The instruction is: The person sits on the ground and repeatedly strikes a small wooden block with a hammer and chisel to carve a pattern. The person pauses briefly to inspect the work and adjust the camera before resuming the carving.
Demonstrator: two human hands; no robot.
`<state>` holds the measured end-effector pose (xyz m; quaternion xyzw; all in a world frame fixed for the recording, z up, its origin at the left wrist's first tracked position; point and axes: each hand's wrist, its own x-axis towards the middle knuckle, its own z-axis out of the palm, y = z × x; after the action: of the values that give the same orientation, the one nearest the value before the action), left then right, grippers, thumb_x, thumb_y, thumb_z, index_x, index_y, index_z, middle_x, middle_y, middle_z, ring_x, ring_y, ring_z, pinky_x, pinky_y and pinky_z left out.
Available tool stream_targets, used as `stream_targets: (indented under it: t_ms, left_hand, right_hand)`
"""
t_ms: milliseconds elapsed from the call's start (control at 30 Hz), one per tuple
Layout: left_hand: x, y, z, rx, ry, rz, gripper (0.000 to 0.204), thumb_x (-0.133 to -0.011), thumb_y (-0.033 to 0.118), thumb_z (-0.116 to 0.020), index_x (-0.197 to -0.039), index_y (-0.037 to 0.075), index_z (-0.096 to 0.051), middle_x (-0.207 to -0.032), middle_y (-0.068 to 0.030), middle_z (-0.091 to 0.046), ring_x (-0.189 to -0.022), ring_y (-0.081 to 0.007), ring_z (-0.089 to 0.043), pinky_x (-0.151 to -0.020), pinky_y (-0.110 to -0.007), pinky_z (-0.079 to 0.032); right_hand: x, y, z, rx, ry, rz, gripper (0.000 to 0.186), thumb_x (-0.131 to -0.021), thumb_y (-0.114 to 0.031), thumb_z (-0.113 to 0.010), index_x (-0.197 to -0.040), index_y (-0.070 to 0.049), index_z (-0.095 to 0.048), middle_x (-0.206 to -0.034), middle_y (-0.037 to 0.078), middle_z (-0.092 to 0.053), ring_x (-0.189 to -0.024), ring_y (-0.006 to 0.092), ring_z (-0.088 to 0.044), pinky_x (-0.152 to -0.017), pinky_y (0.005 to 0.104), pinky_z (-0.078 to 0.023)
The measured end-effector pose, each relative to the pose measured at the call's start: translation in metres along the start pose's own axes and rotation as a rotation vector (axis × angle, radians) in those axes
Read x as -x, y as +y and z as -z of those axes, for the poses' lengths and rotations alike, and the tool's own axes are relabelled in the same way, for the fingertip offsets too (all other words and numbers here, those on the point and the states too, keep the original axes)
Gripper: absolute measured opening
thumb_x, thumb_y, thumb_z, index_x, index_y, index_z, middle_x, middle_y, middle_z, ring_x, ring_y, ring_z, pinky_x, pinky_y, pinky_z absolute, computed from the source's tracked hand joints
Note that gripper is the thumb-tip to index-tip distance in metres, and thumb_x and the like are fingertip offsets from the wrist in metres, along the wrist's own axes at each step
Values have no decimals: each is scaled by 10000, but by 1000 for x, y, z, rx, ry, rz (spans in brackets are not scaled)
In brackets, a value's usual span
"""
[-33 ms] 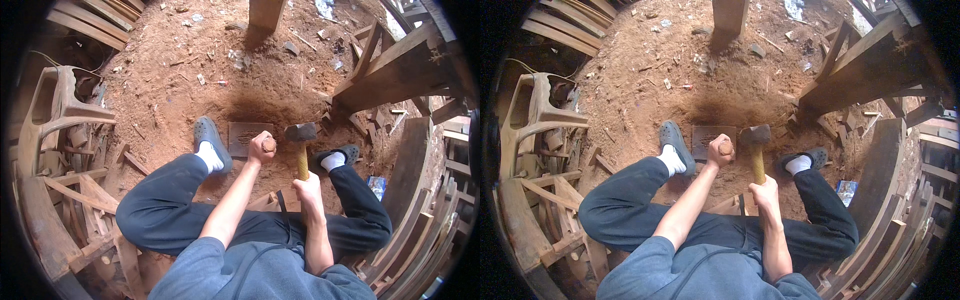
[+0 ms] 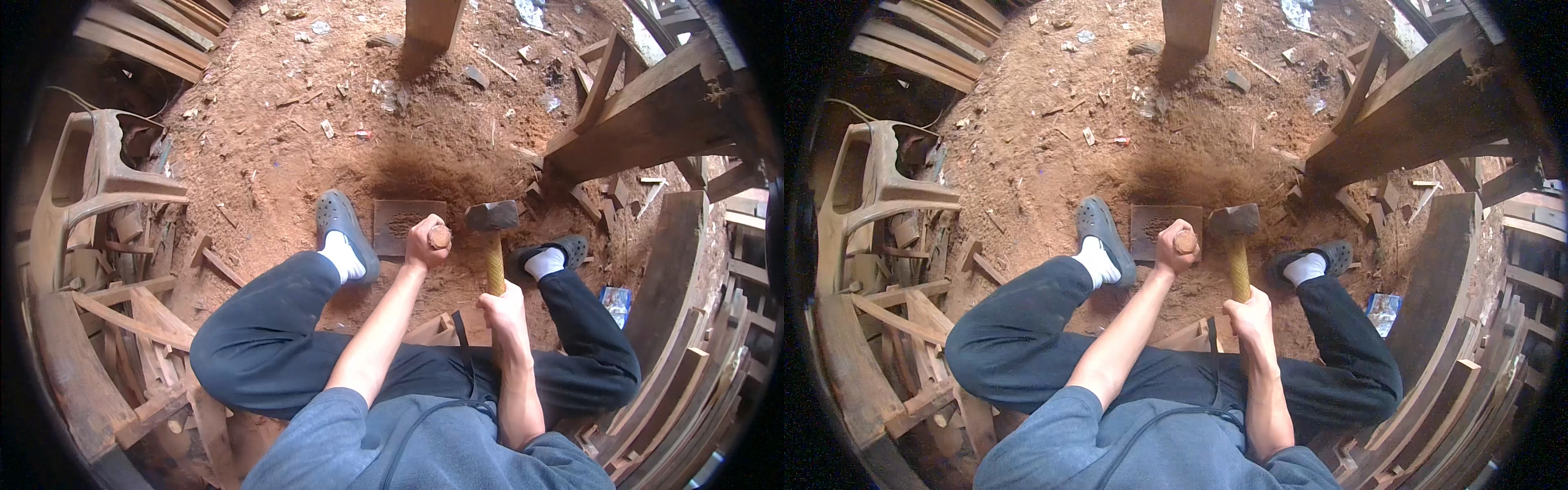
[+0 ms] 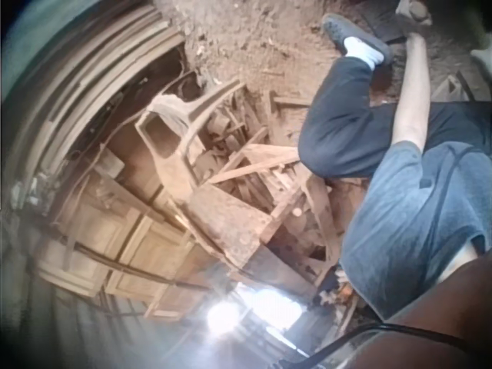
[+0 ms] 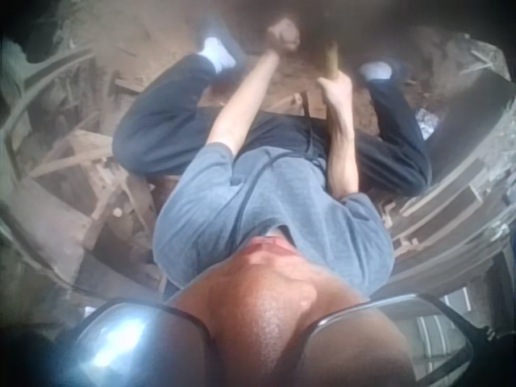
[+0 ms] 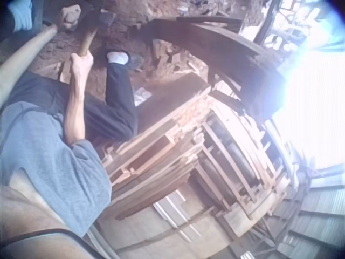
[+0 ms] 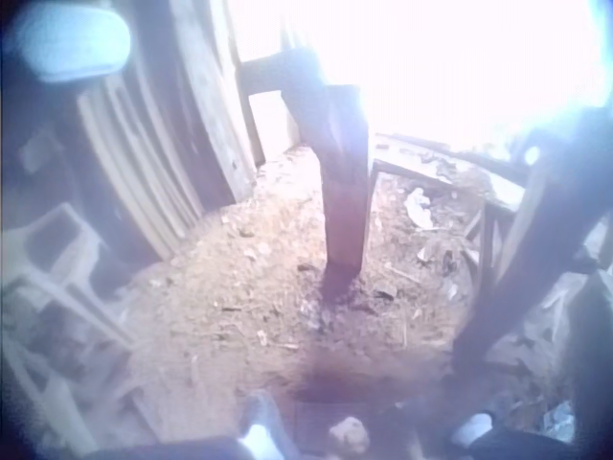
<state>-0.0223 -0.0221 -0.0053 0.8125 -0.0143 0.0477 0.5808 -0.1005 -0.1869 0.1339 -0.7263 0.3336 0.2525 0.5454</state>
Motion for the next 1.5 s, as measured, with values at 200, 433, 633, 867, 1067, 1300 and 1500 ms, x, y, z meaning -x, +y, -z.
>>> stream_targets:
  t_ms: [200, 433, 633, 867, 1067, 1300, 1500]
  left_hand:
    - [3, -6, -10, -46, 78, -73, 207, -596, 136, -668, -736, 84, -526, -650, -114, -547, -610, -351, -582, -564, -398, -479]
    - [-20, -12, -56, -192, 72, -361, 199, -613, 175, -687, -717, 110, -530, -661, -88, -554, -605, -283, -591, -571, -387, -488]
    - [-27, 17, -132, -333, -97, -307, 217, -655, 239, -699, -680, 111, -525, -621, -67, -534, -580, -256, -574, -548, -375, -462]
    - [-23, -4, -60, -174, -56, -229, 209, -609, 166, -699, -725, 81, -547, -657, -100, -567, -603, -301, -596, -574, -381, -492]
    - [-16, -7, -17, -67, 0, -90, 217, -607, 93, -697, -752, 80, -537, -690, -104, -568, -639, -304, -605, -593, -367, -490]
    - [-7, -9, -13, -47, -19, -71, 228, -616, 96, -692, -775, 82, -529, -705, -115, -571, -678, -327, -606, -614, -387, -495]
    - [-9, -10, -13, -49, 11, -95, 232, -615, 105, -700, -770, 84, -528, -698, -111, -568, -669, -328, -604, -605, -390, -495]
  right_hand:
    - [-11, -4, 8, -77, 4, -81, 112, -677, -3, -603, -714, -31, -501, -531, 13, -487, -400, 103, -460, -371, 279, -370]
    - [-36, -16, 16, -96, 35, -240, 109, -685, 7, -592, -721, -29, -495, -539, 19, -494, -398, 106, -469, -370, 280, -370]
    - [-42, -24, 44, -210, 177, -194, 90, -698, 19, -567, -725, -24, -494, -534, 28, -489, -370, 115, -454, -346, 258, -364]
    - [-33, -17, 53, -459, 162, -169, 121, -696, 16, -559, -738, -45, -464, -539, 31, -470, -354, 99, -392, -339, 252, -335]
    - [-25, -9, 38, -341, 95, -133, 119, -693, 20, -584, -704, -37, -480, -529, 17, -471, -359, 105, -427, -341, 265, -350]
    - [-18, -6, 22, -162, 16, -104, 106, -689, 7, -589, -716, -32, -494, -531, 12, -479, -388, 100, -451, -360, 269, -359]
    - [-18, -8, 22, -147, 35, -106, 122, -678, 7, -598, -716, -33, -489, -531, 14, -475, -390, 103, -453, -361, 274, -356]
